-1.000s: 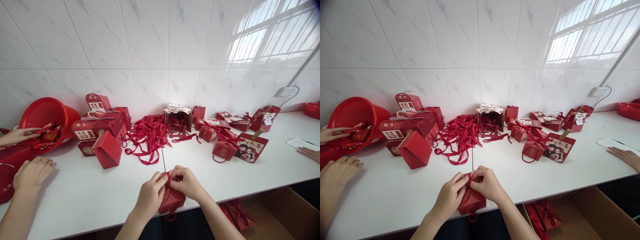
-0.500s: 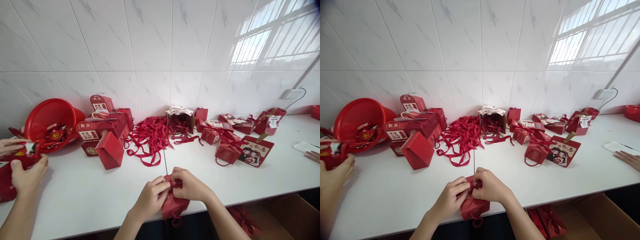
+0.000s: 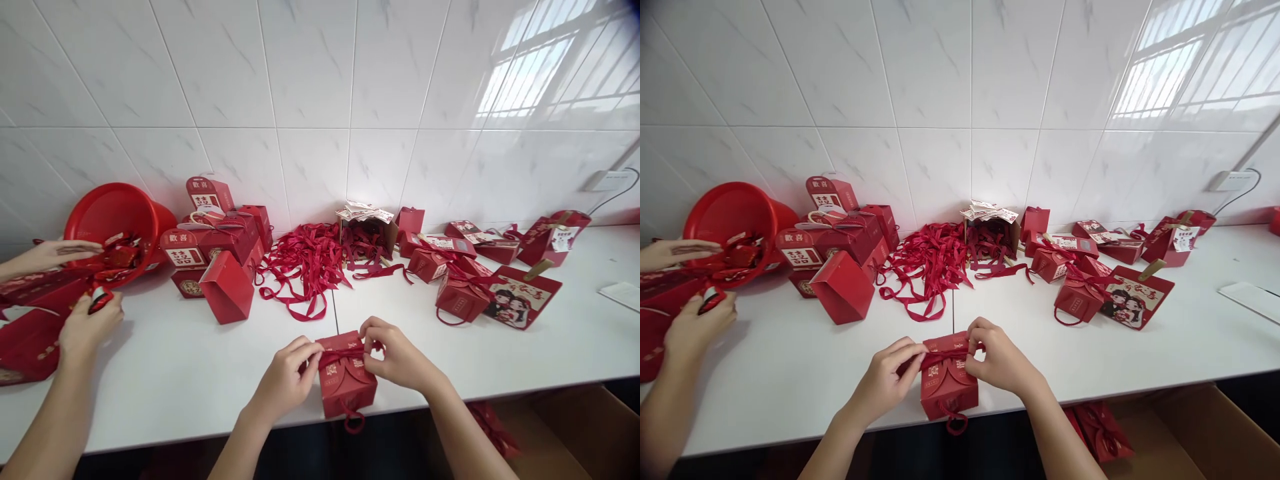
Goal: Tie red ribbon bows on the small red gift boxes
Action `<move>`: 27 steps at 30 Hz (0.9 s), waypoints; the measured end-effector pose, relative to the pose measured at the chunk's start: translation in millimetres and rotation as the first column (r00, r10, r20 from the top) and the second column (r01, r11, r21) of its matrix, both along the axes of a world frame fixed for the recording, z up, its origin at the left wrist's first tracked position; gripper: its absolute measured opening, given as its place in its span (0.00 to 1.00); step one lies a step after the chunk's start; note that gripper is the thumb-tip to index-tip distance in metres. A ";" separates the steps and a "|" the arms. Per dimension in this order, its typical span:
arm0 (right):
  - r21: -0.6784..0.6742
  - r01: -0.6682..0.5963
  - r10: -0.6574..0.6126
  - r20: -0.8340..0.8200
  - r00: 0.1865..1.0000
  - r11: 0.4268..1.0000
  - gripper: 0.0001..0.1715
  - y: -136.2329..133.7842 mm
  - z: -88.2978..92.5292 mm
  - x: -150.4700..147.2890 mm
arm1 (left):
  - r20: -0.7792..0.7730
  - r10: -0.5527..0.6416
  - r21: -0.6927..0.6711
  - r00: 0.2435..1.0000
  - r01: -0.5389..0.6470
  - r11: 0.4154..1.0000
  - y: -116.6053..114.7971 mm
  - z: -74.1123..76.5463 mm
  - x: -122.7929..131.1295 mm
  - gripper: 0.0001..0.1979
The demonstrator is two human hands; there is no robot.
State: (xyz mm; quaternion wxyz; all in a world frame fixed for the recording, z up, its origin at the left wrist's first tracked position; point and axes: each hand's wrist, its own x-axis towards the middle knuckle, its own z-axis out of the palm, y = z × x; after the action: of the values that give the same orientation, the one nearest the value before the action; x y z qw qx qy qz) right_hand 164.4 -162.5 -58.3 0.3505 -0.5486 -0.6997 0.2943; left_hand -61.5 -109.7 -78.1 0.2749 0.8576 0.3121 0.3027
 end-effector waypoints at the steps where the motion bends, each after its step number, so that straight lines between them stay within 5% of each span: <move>1: -0.010 0.003 -0.003 0.005 1.000 1.000 0.08 -1.3 0.6 1.8 | -0.016 0.015 -0.021 1.000 -0.016 1.000 -0.9 2.0 -2.8 0.10; 6: 0.043 0.031 -0.031 0.007 0.999 0.999 0.07 -4.0 -3.9 -1.9 | 0.045 0.053 -0.117 0.998 -0.048 0.992 -5.4 3.8 -1.0 0.08; 11: 0.101 0.110 -0.116 0.056 0.992 0.989 0.06 -4.3 -12.9 -7.6 | 0.015 -0.047 -0.285 0.999 0.049 0.957 -1.8 0.2 7.1 0.09; 13: 0.147 0.131 -0.149 0.123 0.981 0.981 0.07 -4.7 -14.8 -6.1 | -0.042 -0.055 -0.232 0.998 0.043 0.972 1.0 2.3 6.6 0.10; 16: 0.221 0.131 -0.174 0.187 0.967 0.966 0.08 -6.0 -16.6 -2.2 | -0.187 0.048 0.037 0.981 -0.041 0.998 3.7 9.9 3.5 0.12; 19: 0.260 0.114 -0.165 0.182 0.969 0.959 0.09 -8.2 -19.1 -0.9 | -0.227 0.115 0.285 0.967 -0.047 0.957 3.9 15.4 0.6 0.12; 21: 0.266 0.120 -0.165 0.153 0.974 0.956 0.09 -10.2 -21.4 -1.8 | -0.171 0.060 0.277 0.983 -0.010 0.961 4.1 13.6 -1.0 0.13; 24: 0.229 0.114 -0.138 0.092 0.986 0.967 0.08 -13.5 -24.1 -3.2 | -0.037 -0.009 0.086 0.999 0.012 0.996 7.5 4.3 -4.4 0.17; 27: 0.203 0.095 -0.110 0.066 0.992 0.975 0.09 -17.1 -24.2 -1.8 | -0.063 0.071 0.094 0.995 -0.065 0.993 13.0 -2.8 -9.7 0.17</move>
State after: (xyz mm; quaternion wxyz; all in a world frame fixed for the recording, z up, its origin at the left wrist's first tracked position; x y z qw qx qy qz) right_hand 162.6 -179.7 -82.5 0.3911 -0.5570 -0.7095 0.1827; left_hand -71.1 -96.7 -80.9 0.2140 0.8677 0.3359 0.2974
